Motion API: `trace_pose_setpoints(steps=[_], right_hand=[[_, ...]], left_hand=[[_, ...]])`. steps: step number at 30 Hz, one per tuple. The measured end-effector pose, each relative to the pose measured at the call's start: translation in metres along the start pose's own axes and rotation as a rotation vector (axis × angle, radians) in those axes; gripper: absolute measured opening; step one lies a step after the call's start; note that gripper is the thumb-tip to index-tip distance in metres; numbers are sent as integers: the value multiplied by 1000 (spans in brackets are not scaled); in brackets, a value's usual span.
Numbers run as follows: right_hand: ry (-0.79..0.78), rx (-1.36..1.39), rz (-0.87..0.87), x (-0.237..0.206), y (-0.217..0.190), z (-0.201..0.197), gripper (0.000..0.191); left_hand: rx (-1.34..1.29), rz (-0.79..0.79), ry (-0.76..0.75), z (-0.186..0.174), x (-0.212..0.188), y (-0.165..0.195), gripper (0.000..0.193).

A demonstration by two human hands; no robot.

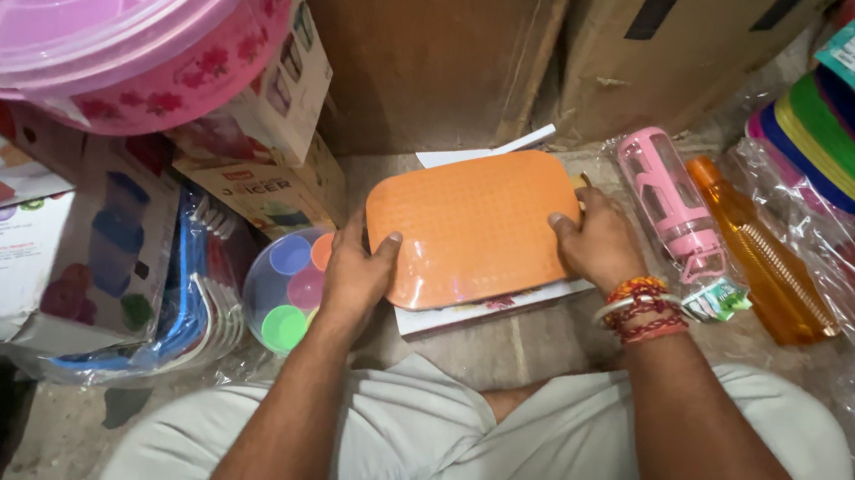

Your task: The person assembles a brown compartmentalized lunch box by placing four clear plastic inserts into the main tray, then closes it with an orange lid. The person then places the assembled lunch box into its packaging box.

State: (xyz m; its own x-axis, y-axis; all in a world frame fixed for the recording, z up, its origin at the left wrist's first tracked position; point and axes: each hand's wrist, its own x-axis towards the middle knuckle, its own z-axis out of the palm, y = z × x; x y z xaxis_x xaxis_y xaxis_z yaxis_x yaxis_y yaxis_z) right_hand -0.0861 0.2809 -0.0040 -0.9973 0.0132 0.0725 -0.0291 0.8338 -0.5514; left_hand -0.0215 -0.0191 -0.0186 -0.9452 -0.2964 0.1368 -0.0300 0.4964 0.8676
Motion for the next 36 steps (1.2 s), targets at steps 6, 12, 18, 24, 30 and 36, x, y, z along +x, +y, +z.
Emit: trace_pose_setpoints(steps=[6,12,18,24,30,36], right_hand=[[-66,-119,121,-1,-2,1,49],[82,-188,-330,-10,-34,29,64],[-54,-407,-209,-16,-61,23,69],[-148,-409,-167,-13,-68,15,75],[-178,-401,-179,-8,-67,16,76],[-116,-367,-213,-6,-60,20,74]], left_hand=[[77,-568,-76,1,5,0,52],[-10,37,83,17,15,-24,47],[-15,-148,94,24,26,-31,39],[71,-128,164,30,42,-34,34],[68,-141,140,31,46,-37,35],[38,-118,147,29,44,-31,37]])
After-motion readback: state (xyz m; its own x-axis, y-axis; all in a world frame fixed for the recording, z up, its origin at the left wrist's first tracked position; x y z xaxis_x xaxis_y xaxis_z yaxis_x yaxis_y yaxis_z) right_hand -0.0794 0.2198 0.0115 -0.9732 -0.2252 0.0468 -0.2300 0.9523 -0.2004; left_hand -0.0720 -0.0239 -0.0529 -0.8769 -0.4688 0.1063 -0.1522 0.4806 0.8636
